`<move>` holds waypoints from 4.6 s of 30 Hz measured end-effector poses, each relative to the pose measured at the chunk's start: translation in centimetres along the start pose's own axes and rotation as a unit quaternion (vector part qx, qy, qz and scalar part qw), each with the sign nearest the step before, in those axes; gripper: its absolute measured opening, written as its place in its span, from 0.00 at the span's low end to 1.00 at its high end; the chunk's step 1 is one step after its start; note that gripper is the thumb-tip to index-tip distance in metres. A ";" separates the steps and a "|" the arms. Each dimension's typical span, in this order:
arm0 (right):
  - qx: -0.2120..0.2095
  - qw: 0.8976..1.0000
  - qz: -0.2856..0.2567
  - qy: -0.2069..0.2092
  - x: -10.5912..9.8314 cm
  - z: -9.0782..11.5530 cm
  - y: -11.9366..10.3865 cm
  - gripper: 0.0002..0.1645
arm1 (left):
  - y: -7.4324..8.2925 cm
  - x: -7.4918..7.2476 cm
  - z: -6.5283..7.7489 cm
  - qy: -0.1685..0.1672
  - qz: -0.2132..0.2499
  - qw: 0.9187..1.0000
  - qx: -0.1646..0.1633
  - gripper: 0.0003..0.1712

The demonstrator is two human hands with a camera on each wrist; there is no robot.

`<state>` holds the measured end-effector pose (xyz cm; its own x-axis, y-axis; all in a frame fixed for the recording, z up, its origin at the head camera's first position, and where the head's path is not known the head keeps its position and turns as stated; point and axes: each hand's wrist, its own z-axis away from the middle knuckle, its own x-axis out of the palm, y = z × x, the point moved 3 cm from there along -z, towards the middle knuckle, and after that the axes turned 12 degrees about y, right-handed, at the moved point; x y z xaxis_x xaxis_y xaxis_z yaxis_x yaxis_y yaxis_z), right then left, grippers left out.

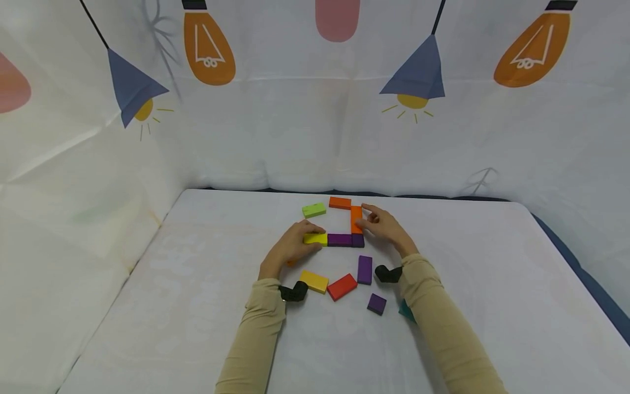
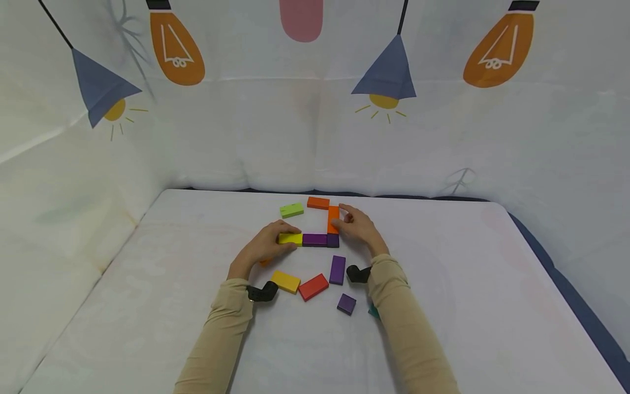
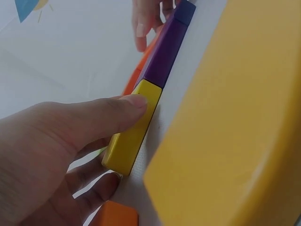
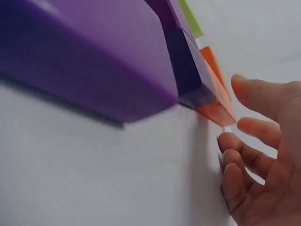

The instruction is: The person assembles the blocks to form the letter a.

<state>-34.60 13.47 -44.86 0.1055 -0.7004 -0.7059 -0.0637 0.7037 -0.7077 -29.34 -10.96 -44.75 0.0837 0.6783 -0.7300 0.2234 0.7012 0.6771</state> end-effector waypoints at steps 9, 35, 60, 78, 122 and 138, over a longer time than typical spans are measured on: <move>-0.016 1.000 -0.011 0.024 0.7 0.8 -0.2 0.31 | -0.1 0.0 0.1 0.000 0.007 1.000 -0.002 0.20; -0.070 0.997 -0.015 0.029 0.5 1.2 -0.2 0.27 | 1.2 -0.8 -1.2 0.040 -0.003 0.999 0.034 0.16; -0.049 0.998 -0.026 0.014 0.8 1.0 0.6 0.29 | 3.7 -1.9 -6.1 0.081 -0.069 0.987 0.121 0.18; -0.079 0.995 -0.037 0.039 0.8 1.3 0.7 0.28 | 3.8 0.1 -9.0 0.045 -0.131 0.983 0.122 0.21; -0.063 0.996 -0.056 0.036 0.5 1.4 0.5 0.28 | 3.8 2.2 -10.7 -0.005 -0.195 0.974 0.114 0.25; -0.065 0.996 -0.055 0.029 0.4 1.4 0.5 0.28 | 3.7 3.0 -11.0 0.002 -0.191 0.973 0.134 0.24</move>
<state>-33.16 13.68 -45.47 0.0619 -0.7808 -0.6217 -0.1825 0.6036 -0.7762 -38.96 -3.95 -43.45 -0.0578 0.3813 -0.9226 0.4821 0.8199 0.3087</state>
